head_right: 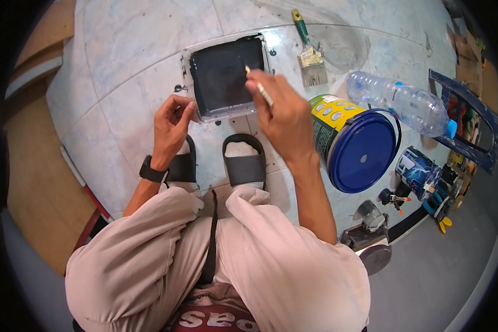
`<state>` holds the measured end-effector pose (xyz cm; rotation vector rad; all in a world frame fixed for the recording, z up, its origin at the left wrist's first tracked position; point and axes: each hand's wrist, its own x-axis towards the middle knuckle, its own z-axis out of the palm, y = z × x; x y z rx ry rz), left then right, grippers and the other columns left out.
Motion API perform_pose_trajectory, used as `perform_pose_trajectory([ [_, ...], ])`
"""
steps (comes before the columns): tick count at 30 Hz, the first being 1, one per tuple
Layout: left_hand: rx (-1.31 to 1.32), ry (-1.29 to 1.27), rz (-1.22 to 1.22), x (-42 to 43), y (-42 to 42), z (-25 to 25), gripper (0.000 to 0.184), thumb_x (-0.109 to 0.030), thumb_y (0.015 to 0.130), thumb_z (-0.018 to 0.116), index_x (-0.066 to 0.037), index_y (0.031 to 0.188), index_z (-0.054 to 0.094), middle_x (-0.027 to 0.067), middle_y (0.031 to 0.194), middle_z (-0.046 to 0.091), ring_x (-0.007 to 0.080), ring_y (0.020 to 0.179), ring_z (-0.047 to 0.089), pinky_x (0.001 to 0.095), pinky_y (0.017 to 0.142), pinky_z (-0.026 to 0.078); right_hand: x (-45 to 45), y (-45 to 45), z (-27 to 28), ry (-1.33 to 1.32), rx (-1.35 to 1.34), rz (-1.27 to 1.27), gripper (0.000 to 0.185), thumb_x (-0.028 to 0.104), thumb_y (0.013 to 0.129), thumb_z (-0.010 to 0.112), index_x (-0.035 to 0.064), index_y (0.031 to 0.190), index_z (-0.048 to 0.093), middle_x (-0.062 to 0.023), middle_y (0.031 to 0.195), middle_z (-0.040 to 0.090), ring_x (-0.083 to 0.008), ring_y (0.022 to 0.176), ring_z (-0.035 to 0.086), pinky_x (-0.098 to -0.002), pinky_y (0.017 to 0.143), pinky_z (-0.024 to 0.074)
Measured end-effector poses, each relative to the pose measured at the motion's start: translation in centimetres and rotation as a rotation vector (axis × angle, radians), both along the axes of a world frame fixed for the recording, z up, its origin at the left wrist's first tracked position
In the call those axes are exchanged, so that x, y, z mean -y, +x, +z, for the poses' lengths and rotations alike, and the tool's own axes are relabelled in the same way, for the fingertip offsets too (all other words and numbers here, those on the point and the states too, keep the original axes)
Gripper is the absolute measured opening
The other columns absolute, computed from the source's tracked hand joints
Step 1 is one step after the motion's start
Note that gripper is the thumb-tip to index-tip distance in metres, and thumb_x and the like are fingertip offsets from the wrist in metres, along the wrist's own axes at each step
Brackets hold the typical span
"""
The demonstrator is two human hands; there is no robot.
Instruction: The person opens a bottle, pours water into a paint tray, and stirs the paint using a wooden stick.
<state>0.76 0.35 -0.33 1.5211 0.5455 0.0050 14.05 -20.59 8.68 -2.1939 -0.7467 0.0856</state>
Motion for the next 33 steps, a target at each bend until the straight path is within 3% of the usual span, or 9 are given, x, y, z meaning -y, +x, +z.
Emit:
perform_pose_trajectory([
  [5, 0.047, -0.011, 0.032, 0.3, 0.2, 0.0, 0.007, -0.005, 0.102, 0.067, 0.001, 0.099, 0.064, 0.0024, 0.084, 0.068, 0.0076, 0.072, 0.065, 0.0223, 0.066, 0.05, -0.7, -3.7, 0.8, 0.001, -0.072, 0.147, 0.016, 0.006, 0.099, 0.069, 0.0008, 0.114, 0.07, -0.0133, 0.104, 0.074, -0.0289, 0.077, 0.07, -0.0361, 0.063, 0.0549],
  [12, 0.042, -0.002, 0.025, 0.2, 0.3, 0.2, 0.008, -0.004, 0.102, 0.067, 0.003, 0.1, 0.064, 0.0047, 0.087, 0.069, 0.0098, 0.074, 0.066, 0.0243, 0.067, 0.054, -2.3, 1.7, -0.1, 0.073, 0.073, 0.129, 0.024, 0.008, 0.092, 0.072, 0.0068, 0.116, 0.07, -0.0105, 0.09, 0.064, -0.0321, 0.076, 0.067, -0.0402, 0.065, 0.0544],
  [14, 0.013, -0.012, -0.003, 0.1, 0.2, 0.4, 0.008, -0.006, 0.103, 0.066, 0.002, 0.103, 0.063, 0.0043, 0.092, 0.066, 0.0107, 0.079, 0.064, 0.0266, 0.073, 0.056, -1.3, 1.9, -0.4, 0.037, 0.08, 0.113, 0.025, 0.007, 0.091, 0.073, 0.0069, 0.116, 0.07, -0.0105, 0.09, 0.064, -0.0322, 0.075, 0.067, -0.0401, 0.065, 0.0545],
  [19, 0.043, -0.019, 0.031, 0.3, 0.3, 0.3, 0.007, -0.004, 0.102, 0.066, 0.003, 0.101, 0.064, 0.0056, 0.09, 0.068, 0.0105, 0.075, 0.065, 0.0255, 0.068, 0.054, 2.0, -1.3, -0.4, -0.016, 0.028, 0.012, 0.024, 0.012, 0.091, 0.076, 0.0047, 0.114, 0.07, -0.0115, 0.09, 0.067, -0.0333, 0.071, 0.067, -0.0409, 0.062, 0.0541],
  [21, 0.046, -0.031, 0.029, 0.3, 0.3, 0.5, 0.007, -0.004, 0.102, 0.066, 0.003, 0.101, 0.064, 0.0056, 0.09, 0.067, 0.0104, 0.075, 0.065, 0.0258, 0.068, 0.055, 2.4, -2.7, 0.0, -0.009, 0.033, -0.004, 0.015, 0.01, 0.099, 0.07, 0.0031, 0.112, 0.071, -0.0118, 0.093, 0.072, -0.0254, 0.063, 0.065, -0.0357, 0.055, 0.0493],
  [25, 0.02, -0.008, -0.013, 0.1, 0.3, 0.6, 0.008, -0.006, 0.104, 0.066, 0.001, 0.104, 0.063, 0.0033, 0.092, 0.065, 0.0094, 0.079, 0.062, 0.0255, 0.073, 0.054, 1.7, -3.3, -0.1, 0.048, 0.004, -0.099, 0.012, 0.012, 0.102, 0.067, 0.0026, 0.108, 0.071, -0.0122, 0.091, 0.072, -0.0259, 0.061, 0.064, -0.0346, 0.056, 0.0498],
  [28, 0.023, -0.019, -0.011, 0.1, 0.1, 0.2, 0.008, -0.006, 0.104, 0.066, 0.001, 0.105, 0.064, 0.0034, 0.092, 0.065, 0.0093, 0.079, 0.062, 0.0255, 0.074, 0.054, 0.2, -2.6, -0.8, 0.138, -0.114, -0.144, 0.011, 0.013, 0.1, 0.069, 0.0022, 0.104, 0.069, -0.0145, 0.089, 0.071, -0.0337, 0.068, 0.068, -0.0389, 0.06, 0.0538],
  [31, 0.033, -0.023, 0.005, 0.1, 0.0, -0.2, 0.007, -0.005, 0.103, 0.066, 0.001, 0.104, 0.064, 0.004, 0.092, 0.066, 0.0095, 0.078, 0.063, 0.0255, 0.072, 0.055, -0.6, -1.9, -3.0, 0.262, -0.213, -0.205, 0.019, 0.019, 0.106, 0.063, 0.0021, 0.103, 0.071, -0.0123, 0.08, 0.07, -0.0251, 0.063, 0.068, -0.0343, 0.058, 0.0509],
  [33, 0.041, -0.021, 0.028, 0.2, 0.1, 0.0, 0.007, -0.004, 0.102, 0.067, 0.002, 0.103, 0.064, 0.0046, 0.091, 0.067, 0.0098, 0.076, 0.065, 0.0254, 0.07, 0.056, -0.7, -1.5, -4.4, 0.308, -0.52, -0.344, 0.026, 0.023, 0.109, 0.058, 0.0026, 0.105, 0.073, -0.0085, 0.074, 0.068, -0.0138, 0.061, 0.064, -0.0301, 0.056, 0.0473],
])
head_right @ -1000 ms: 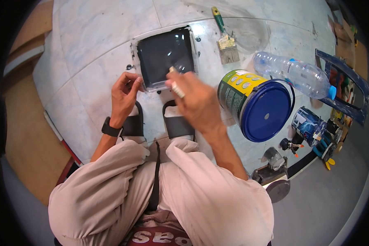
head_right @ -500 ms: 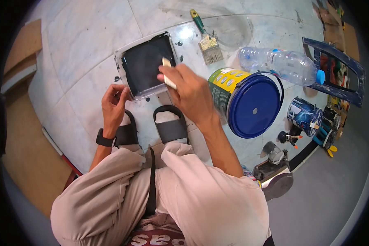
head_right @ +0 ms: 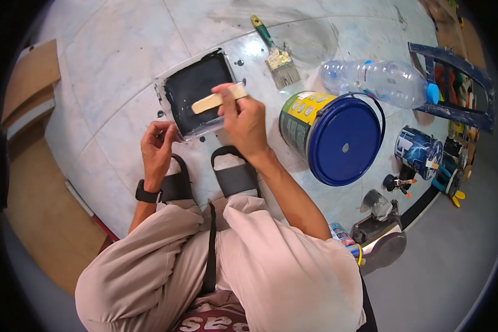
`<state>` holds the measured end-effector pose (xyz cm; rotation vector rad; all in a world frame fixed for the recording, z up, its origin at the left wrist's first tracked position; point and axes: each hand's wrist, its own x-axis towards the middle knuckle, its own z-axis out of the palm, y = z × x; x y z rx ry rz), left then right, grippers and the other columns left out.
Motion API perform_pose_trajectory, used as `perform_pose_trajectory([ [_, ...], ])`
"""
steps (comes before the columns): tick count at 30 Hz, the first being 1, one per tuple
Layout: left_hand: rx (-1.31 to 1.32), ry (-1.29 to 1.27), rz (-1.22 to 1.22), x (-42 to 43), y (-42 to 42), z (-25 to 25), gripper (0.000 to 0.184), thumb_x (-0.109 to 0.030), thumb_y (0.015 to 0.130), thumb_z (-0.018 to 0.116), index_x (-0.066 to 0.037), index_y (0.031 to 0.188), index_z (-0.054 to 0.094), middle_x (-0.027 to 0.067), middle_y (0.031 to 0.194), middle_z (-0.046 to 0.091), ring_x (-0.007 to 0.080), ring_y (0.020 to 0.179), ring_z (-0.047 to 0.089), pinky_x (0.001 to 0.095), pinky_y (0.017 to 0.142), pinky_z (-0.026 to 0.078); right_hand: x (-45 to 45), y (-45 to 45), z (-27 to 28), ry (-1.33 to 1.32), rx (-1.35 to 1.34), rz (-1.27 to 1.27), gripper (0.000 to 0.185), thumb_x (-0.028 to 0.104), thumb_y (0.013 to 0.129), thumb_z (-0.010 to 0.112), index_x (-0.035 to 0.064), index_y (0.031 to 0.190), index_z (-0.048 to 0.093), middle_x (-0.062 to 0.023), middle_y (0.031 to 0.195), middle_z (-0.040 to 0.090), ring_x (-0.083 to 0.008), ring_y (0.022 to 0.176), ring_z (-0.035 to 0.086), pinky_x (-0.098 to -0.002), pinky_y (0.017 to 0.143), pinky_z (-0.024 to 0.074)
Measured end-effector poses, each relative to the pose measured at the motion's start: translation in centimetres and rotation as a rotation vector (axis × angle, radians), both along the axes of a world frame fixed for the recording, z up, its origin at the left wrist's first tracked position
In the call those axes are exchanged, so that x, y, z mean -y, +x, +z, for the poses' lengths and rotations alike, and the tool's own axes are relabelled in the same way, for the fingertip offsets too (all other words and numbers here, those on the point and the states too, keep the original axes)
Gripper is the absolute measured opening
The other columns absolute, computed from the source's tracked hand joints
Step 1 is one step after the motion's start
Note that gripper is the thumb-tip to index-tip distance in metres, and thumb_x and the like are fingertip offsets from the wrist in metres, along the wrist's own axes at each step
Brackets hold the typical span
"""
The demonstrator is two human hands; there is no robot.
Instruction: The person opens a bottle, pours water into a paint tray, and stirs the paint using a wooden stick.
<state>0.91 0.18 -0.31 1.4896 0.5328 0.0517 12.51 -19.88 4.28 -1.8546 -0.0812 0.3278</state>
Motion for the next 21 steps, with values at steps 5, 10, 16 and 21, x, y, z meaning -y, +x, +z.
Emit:
perform_pose_trajectory([
  [5, -0.004, 0.001, -0.004, 0.0, -0.1, 0.1, 0.007, -0.005, 0.103, 0.066, 0.002, 0.103, 0.064, 0.0042, 0.092, 0.067, 0.0099, 0.078, 0.065, 0.0254, 0.072, 0.056, 1.6, 1.2, -0.8, 0.258, -0.2, -0.154, 0.039, 0.035, 0.113, 0.052, 0.0012, 0.112, 0.072, 0.0028, 0.068, 0.059, -0.0036, 0.055, 0.046, -0.0222, 0.051, 0.0356],
  [10, -0.042, 0.003, -0.024, -0.1, 0.0, 0.4, 0.008, -0.006, 0.103, 0.066, 0.002, 0.103, 0.064, 0.0046, 0.094, 0.067, 0.0101, 0.08, 0.065, 0.0251, 0.073, 0.056, 3.4, 1.5, 1.6, 0.375, -0.161, -0.347, 0.05, 0.043, 0.113, 0.046, -0.0005, 0.111, 0.07, 0.0052, 0.068, 0.055, -0.0019, 0.056, 0.042, -0.0191, 0.051, 0.0308],
  [16, -0.028, 0.035, -0.02, -0.1, -0.1, 0.2, 0.007, -0.006, 0.103, 0.066, 0.001, 0.102, 0.064, 0.002, 0.089, 0.067, 0.0077, 0.076, 0.065, 0.0221, 0.069, 0.052, 4.5, 0.2, 6.3, 0.292, 0.237, -0.354, 0.055, 0.048, 0.112, 0.047, -0.0026, 0.109, 0.068, -0.0026, 0.075, 0.06, -0.0058, 0.057, 0.047, -0.0186, 0.052, 0.0348],
  [21, -0.04, 0.018, 0.001, 0.1, -0.1, 0.6, 0.007, -0.006, 0.103, 0.067, 0.0, 0.103, 0.064, 0.0011, 0.088, 0.067, 0.0061, 0.075, 0.064, 0.021, 0.066, 0.05, 4.9, -0.8, 10.2, 0.1, 0.546, -0.333, 0.062, 0.055, 0.109, 0.045, -0.0024, 0.104, 0.065, -0.01, 0.085, 0.066, -0.0097, 0.055, 0.052, -0.0179, 0.049, 0.0369],
])
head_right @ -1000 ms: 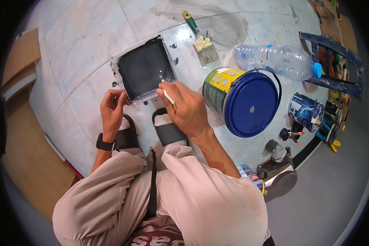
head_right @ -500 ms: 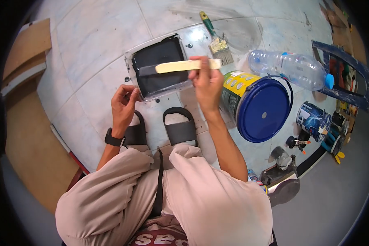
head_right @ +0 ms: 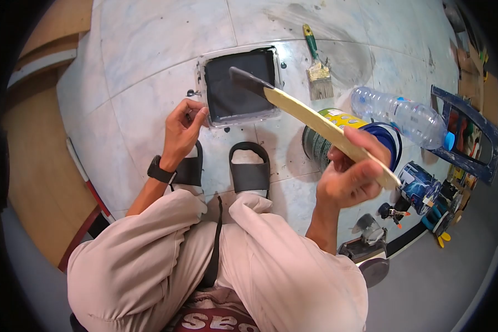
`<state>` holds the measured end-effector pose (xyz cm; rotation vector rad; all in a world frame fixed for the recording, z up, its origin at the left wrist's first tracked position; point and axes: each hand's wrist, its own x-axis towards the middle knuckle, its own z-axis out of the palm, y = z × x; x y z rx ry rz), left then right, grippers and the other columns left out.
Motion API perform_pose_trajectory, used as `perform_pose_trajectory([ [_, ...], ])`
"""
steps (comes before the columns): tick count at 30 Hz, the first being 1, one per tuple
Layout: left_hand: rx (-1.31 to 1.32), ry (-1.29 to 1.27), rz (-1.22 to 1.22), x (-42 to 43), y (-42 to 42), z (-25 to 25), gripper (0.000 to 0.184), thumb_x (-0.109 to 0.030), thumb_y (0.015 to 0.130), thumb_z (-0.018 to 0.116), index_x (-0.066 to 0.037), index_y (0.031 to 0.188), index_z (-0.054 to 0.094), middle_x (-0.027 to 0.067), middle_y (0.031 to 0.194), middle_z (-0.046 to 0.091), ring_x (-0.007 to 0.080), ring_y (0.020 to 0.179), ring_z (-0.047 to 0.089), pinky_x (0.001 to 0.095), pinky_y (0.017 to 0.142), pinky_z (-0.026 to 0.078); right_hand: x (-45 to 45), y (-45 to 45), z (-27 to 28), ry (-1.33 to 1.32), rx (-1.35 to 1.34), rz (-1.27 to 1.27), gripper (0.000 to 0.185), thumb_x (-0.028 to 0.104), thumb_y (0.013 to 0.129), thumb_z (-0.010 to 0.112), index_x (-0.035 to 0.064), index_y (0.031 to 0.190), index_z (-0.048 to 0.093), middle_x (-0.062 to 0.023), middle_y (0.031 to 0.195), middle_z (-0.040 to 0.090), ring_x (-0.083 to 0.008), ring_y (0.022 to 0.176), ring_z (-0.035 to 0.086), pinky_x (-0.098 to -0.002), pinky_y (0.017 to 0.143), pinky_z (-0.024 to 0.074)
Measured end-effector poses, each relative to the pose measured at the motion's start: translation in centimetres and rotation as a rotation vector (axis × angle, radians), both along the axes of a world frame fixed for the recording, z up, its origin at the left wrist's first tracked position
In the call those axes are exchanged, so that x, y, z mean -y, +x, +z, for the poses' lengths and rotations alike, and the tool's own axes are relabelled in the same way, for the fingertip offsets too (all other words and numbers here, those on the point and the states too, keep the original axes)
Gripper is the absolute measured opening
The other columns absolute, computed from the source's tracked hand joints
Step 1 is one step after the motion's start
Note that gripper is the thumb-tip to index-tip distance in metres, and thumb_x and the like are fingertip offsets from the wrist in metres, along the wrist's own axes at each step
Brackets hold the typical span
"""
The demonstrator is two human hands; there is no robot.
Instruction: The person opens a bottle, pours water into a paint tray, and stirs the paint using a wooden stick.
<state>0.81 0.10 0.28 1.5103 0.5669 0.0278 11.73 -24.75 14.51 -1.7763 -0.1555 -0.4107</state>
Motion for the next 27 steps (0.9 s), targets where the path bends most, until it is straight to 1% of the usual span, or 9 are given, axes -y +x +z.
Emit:
perform_pose_trajectory([
  [5, 0.01, 0.006, -0.019, -0.1, 0.0, -0.2, 0.008, -0.006, 0.103, 0.067, 0.001, 0.104, 0.063, 0.0012, 0.088, 0.067, 0.0058, 0.075, 0.064, 0.0207, 0.065, 0.05, -0.3, -0.7, 2.0, -0.278, 0.186, 0.055, 0.066, 0.056, 0.11, 0.038, -0.0053, 0.104, 0.061, -0.0123, 0.078, 0.062, -0.0112, 0.05, 0.051, -0.0188, 0.041, 0.0356],
  [10, 0.029, 0.01, -0.022, -0.1, -0.1, -0.5, 0.009, -0.006, 0.103, 0.067, 0.002, 0.104, 0.063, 0.0019, 0.088, 0.067, 0.0063, 0.075, 0.064, 0.0217, 0.066, 0.051, -0.5, -0.8, 2.2, -0.3, 0.245, 0.119, 0.063, 0.053, 0.112, 0.036, -0.0056, 0.108, 0.059, -0.0123, 0.075, 0.06, -0.0114, 0.049, 0.05, -0.0186, 0.039, 0.0343],
  [12, 0.032, 0.008, -0.022, -0.2, -0.1, -0.7, 0.009, -0.007, 0.103, 0.067, 0.002, 0.104, 0.063, 0.0021, 0.088, 0.067, 0.0064, 0.075, 0.064, 0.0221, 0.066, 0.052, -0.6, -0.9, 2.2, -0.288, 0.243, 0.072, 0.058, 0.052, 0.112, 0.04, -0.0012, 0.103, 0.061, -0.0081, 0.08, 0.061, -0.0093, 0.058, 0.046, -0.0215, 0.053, 0.0417],
  [16, 0.003, 0.025, -0.027, -0.2, -0.2, -1.0, 0.009, -0.006, 0.103, 0.067, 0.002, 0.103, 0.063, 0.0027, 0.089, 0.067, 0.007, 0.075, 0.064, 0.0227, 0.067, 0.053, -0.5, -0.5, 1.4, -0.262, 0.207, 0.037, 0.059, 0.05, 0.113, 0.038, -0.0044, 0.108, 0.06, -0.0101, 0.076, 0.059, -0.0091, 0.053, 0.046, -0.0198, 0.044, 0.0353],
  [18, 0.001, 0.019, -0.024, -0.2, -0.1, -0.7, 0.009, -0.006, 0.103, 0.067, 0.002, 0.103, 0.063, 0.0029, 0.089, 0.067, 0.0072, 0.075, 0.064, 0.0229, 0.067, 0.053, -0.5, -0.1, 0.5, -0.057, 0.086, -0.03, 0.055, 0.048, 0.113, 0.042, -0.0029, 0.107, 0.062, -0.0066, 0.075, 0.057, -0.0082, 0.055, 0.044, -0.0208, 0.049, 0.0363],
  [19, 0.001, 0.028, -0.026, -0.2, -0.1, -0.6, 0.009, -0.006, 0.103, 0.067, 0.002, 0.103, 0.063, 0.003, 0.089, 0.067, 0.0074, 0.075, 0.064, 0.0234, 0.067, 0.053, -0.6, 0.1, 0.0, -0.058, 0.084, -0.029, 0.055, 0.048, 0.113, 0.042, -0.0029, 0.107, 0.062, -0.0066, 0.075, 0.057, -0.0082, 0.055, 0.044, -0.0208, 0.049, 0.0363],
  [21, 0.0, 0.035, -0.03, -0.2, -0.1, -0.6, 0.009, -0.006, 0.102, 0.067, 0.002, 0.103, 0.063, 0.0032, 0.089, 0.067, 0.0075, 0.075, 0.064, 0.0238, 0.068, 0.054, -0.8, 0.8, -1.1, 0.204, -0.162, -0.032, 0.053, 0.047, 0.113, 0.045, -0.0025, 0.107, 0.063, -0.0035, 0.074, 0.054, -0.008, 0.056, 0.043, -0.0215, 0.052, 0.0362],
  [25, -0.001, 0.004, -0.022, -0.1, -0.1, -0.5, 0.009, -0.006, 0.102, 0.067, 0.002, 0.103, 0.063, 0.0031, 0.09, 0.067, 0.0078, 0.075, 0.065, 0.0243, 0.068, 0.054, -1.3, 1.9, -3.8, 0.447, -0.422, -0.078, 0.051, 0.045, 0.112, 0.048, -0.0034, 0.111, 0.063, 0.0009, 0.067, 0.045, -0.0075, 0.057, 0.039, -0.0205, 0.053, 0.0344],
  [27, -0.001, -0.017, -0.017, -0.1, 0.0, -0.4, 0.009, -0.006, 0.103, 0.067, 0.002, 0.103, 0.063, 0.003, 0.09, 0.067, 0.0079, 0.075, 0.065, 0.0243, 0.068, 0.054, -1.4, 2.1, -4.3, 0.462, -0.462, -0.107, 0.05, 0.045, 0.112, 0.049, -0.0033, 0.112, 0.064, 0.0018, 0.065, 0.042, -0.0077, 0.056, 0.037, -0.0217, 0.053, 0.0317],
])
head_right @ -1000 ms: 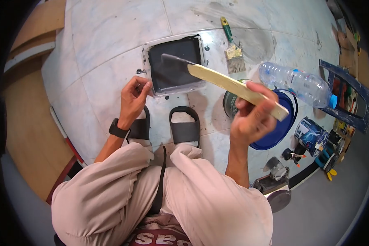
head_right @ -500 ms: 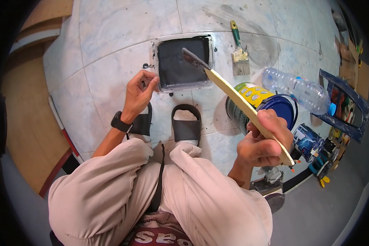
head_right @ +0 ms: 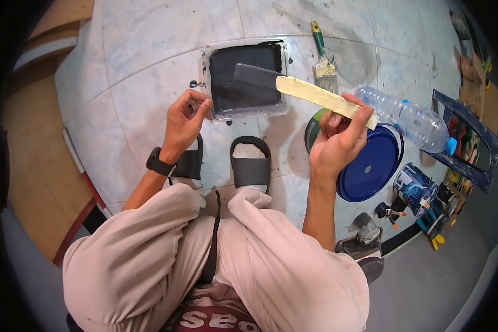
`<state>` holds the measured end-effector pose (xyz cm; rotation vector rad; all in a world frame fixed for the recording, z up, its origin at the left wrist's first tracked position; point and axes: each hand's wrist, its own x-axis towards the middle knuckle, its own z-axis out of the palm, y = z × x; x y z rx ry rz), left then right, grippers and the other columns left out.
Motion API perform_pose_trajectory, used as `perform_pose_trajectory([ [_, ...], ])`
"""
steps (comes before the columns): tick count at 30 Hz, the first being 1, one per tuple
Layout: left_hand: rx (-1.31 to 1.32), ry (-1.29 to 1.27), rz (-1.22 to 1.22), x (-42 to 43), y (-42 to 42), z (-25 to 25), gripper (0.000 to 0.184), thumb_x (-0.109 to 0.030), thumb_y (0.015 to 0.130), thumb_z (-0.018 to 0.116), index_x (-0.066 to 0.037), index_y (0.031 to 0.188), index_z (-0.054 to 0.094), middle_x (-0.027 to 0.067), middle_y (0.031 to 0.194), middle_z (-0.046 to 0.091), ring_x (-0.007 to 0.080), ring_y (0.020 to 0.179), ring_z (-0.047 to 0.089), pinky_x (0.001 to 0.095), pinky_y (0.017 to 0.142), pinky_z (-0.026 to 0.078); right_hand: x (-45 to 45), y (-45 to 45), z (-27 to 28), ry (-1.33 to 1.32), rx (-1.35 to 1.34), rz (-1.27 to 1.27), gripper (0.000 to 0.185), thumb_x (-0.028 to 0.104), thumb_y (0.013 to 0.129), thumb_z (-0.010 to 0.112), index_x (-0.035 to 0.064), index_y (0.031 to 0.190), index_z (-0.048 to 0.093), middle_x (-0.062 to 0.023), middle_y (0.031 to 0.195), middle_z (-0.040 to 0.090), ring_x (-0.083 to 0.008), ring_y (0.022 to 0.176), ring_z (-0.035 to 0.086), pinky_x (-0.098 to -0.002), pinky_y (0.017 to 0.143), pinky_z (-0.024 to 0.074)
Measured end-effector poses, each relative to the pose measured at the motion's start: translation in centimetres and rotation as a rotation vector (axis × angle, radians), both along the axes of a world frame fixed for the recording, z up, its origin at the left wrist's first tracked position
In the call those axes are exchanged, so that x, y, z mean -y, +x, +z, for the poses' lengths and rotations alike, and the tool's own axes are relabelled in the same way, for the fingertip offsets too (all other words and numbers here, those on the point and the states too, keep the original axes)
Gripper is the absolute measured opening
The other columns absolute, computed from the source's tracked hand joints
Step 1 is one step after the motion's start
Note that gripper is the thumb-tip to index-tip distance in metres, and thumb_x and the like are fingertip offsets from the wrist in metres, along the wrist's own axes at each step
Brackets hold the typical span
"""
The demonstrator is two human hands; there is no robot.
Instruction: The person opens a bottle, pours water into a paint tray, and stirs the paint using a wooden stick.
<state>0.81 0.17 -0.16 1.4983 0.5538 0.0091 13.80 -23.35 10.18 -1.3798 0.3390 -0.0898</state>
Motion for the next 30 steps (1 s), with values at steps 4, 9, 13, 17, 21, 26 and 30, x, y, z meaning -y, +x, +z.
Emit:
perform_pose_trajectory([
  [4, 0.009, -0.014, 0.004, 0.0, 0.0, 0.0, 0.008, -0.007, 0.103, 0.067, 0.001, 0.104, 0.064, 0.0024, 0.09, 0.067, 0.0075, 0.075, 0.065, 0.0238, 0.069, 0.054, 0.2, 0.1, -0.5, 0.065, -0.056, 0.012, 0.049, 0.044, 0.112, 0.05, -0.003, 0.112, 0.064, 0.0019, 0.065, 0.042, -0.0081, 0.056, 0.037, -0.0256, 0.051, 0.0268],
  [9, 0.002, -0.015, 0.004, 0.0, -0.1, 0.0, 0.008, -0.007, 0.103, 0.067, 0.001, 0.104, 0.064, 0.0016, 0.089, 0.067, 0.0065, 0.075, 0.064, 0.0225, 0.068, 0.052, 0.8, 0.4, -1.3, 0.055, -0.037, 0.086, 0.048, 0.043, 0.112, 0.049, -0.0023, 0.11, 0.065, 0.0013, 0.067, 0.046, -0.0082, 0.057, 0.04, -0.0243, 0.052, 0.03],
  [13, 0.01, -0.008, 0.008, 0.0, 0.0, 0.1, 0.008, -0.007, 0.103, 0.067, 0.0, 0.104, 0.064, 0.0008, 0.088, 0.066, 0.0059, 0.074, 0.063, 0.0217, 0.067, 0.05, 0.5, 0.8, -3.3, -0.545, 0.246, 0.341, 0.032, 0.026, 0.113, 0.053, 0.0002, 0.113, 0.071, -0.0031, 0.08, 0.063, -0.0103, 0.065, 0.055, -0.0241, 0.057, 0.0429],
  [17, 0.045, -0.012, 0.042, 0.2, 0.1, 0.0, 0.007, -0.003, 0.101, 0.067, 0.003, 0.101, 0.064, 0.0024, 0.083, 0.066, 0.0063, 0.071, 0.063, 0.0223, 0.065, 0.051, -1.5, 1.4, -5.4, -0.665, 0.585, 0.538, 0.017, 0.009, 0.104, 0.064, 0.004, 0.117, 0.072, -0.0079, 0.088, 0.069, -0.0167, 0.071, 0.065, -0.0298, 0.06, 0.0503],
  [21, 0.037, -0.007, 0.036, 0.1, 0.0, -0.2, 0.008, -0.004, 0.102, 0.067, 0.003, 0.102, 0.064, 0.002, 0.083, 0.066, 0.0062, 0.071, 0.063, 0.0222, 0.065, 0.051, -3.9, 0.6, -5.0, -0.734, 0.708, 0.823, 0.034, -0.005, 0.09, 0.069, 0.0086, 0.121, 0.073, -0.0116, 0.092, 0.069, -0.0264, 0.077, 0.069, -0.0355, 0.064, 0.0541],
  [26, 0.034, 0.016, 0.026, 0.1, 0.1, 0.1, 0.008, -0.005, 0.102, 0.067, 0.002, 0.103, 0.064, 0.0017, 0.083, 0.066, 0.0058, 0.072, 0.063, 0.0222, 0.066, 0.051, -3.6, -2.1, -3.7, -0.747, 0.659, 1.081, 0.037, 0.0, 0.088, 0.073, 0.01, 0.124, 0.073, -0.0091, 0.083, 0.062, -0.0269, 0.071, 0.066, -0.0377, 0.062, 0.0526],
  [30, 0.031, 0.01, 0.042, 0.2, 0.1, 0.4, 0.008, -0.005, 0.102, 0.068, 0.002, 0.103, 0.064, 0.0014, 0.083, 0.067, 0.0054, 0.072, 0.062, 0.022, 0.067, 0.051, -1.5, -2.3, -1.3, -0.783, 0.564, 1.173, 0.032, 0.01, 0.086, 0.079, 0.0094, 0.118, 0.075, -0.0063, 0.083, 0.062, -0.0248, 0.07, 0.065, -0.0378, 0.061, 0.0527],
])
